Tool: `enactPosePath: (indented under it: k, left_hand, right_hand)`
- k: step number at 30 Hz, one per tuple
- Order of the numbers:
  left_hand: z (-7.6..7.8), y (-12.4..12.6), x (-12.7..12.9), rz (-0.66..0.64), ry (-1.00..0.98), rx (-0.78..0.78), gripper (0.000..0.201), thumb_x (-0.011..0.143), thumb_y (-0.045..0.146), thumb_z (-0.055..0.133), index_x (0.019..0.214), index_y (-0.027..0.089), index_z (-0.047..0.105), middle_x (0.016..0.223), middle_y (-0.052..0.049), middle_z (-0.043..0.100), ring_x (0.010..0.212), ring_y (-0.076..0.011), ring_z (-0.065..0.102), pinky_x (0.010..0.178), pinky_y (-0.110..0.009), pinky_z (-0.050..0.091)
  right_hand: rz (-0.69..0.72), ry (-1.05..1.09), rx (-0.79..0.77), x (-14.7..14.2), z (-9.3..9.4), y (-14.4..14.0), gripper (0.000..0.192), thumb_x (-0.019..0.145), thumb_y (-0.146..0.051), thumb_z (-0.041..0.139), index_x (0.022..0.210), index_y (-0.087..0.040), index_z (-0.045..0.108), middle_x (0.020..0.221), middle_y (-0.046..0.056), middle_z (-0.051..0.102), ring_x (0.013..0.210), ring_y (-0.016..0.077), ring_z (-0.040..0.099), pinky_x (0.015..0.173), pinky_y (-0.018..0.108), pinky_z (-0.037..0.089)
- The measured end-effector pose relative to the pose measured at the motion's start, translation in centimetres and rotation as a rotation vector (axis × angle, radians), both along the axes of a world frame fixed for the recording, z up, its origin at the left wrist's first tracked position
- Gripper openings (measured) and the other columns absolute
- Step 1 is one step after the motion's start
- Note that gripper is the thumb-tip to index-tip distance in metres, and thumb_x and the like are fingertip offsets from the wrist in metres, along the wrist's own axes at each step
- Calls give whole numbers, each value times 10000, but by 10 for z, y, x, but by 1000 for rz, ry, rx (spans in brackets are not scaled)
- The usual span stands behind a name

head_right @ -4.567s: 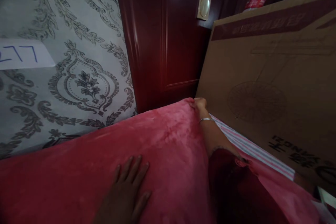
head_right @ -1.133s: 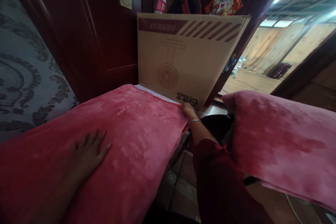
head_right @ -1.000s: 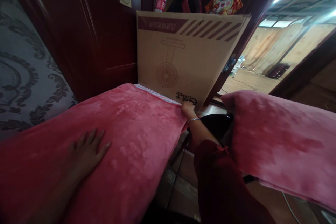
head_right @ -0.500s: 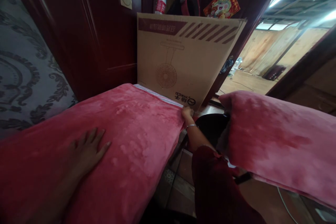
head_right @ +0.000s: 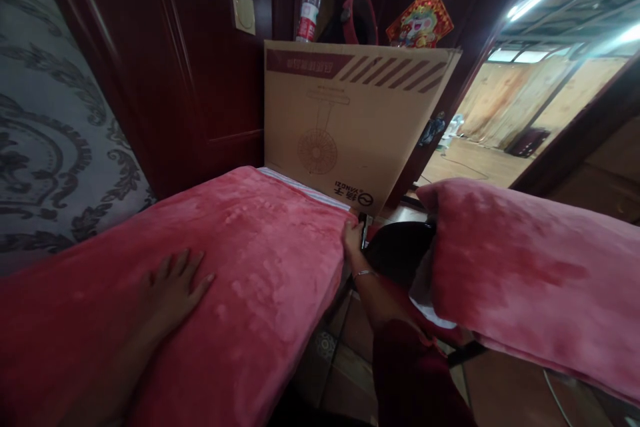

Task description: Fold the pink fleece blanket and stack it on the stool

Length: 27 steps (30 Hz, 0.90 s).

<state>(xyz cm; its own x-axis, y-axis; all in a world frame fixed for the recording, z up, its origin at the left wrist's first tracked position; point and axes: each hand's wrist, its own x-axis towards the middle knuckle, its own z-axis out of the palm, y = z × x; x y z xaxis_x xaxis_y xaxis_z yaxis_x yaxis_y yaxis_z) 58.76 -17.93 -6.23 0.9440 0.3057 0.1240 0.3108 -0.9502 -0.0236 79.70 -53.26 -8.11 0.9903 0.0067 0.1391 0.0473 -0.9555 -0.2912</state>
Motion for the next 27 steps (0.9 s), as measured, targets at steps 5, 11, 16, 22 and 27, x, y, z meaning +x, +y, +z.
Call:
enactPosePath:
  k: [5, 11, 16, 22, 27]
  left_hand:
    - [2, -1, -1, -3, -25, -20, 686, 941, 540, 290, 1526, 193, 377, 1618, -134, 288, 1461, -402, 262, 1105, -617, 245]
    - [8, -4, -10, -99, -88, -48, 612, 942, 465, 370, 1492, 206, 441, 1584, -105, 369, 1474, -364, 262, 1160, -591, 204]
    - [9, -9, -14, -162, -3, -63, 639, 940, 472, 378, 1511, 187, 398, 1568, -120, 386, 1468, -345, 292, 1168, -568, 222]
    - [3, -7, -14, -147, -18, -39, 668, 922, 537, 392, 1511, 221, 395, 1573, -115, 372, 1471, -362, 283, 1145, -616, 244]
    - [-2, -2, -15, -149, -16, -9, 648, 930, 529, 398, 1511, 242, 391, 1583, -86, 353, 1477, -341, 275, 1163, -586, 247]
  right_hand:
    - [15, -211, -15, -38, -1, 21, 639, 985, -461, 338, 1566, -203, 265, 1662, 114, 114, 1515, 374, 4, 1172, 596, 154]
    - [263, -217, -43, -49, 9, 31, 579, 982, -444, 376, 1476, -153, 458, 1618, 124, 276, 1520, 340, 56, 1204, 544, 84]
    - [512, -59, 100, -11, 20, 66, 572, 1011, -352, 250, 1506, -109, 403, 1539, 138, 426, 1442, 240, 357, 1193, 390, 248]
    - [621, 13, 4, 27, 21, 102, 590, 1003, -454, 372, 1558, -269, 295, 1634, 38, 243, 1508, 231, 195, 1212, 424, 182]
    - [361, 60, -40, 64, 26, 82, 539, 1012, -375, 370, 1517, -188, 382, 1612, 156, 275, 1497, 338, 199, 1164, 591, 182]
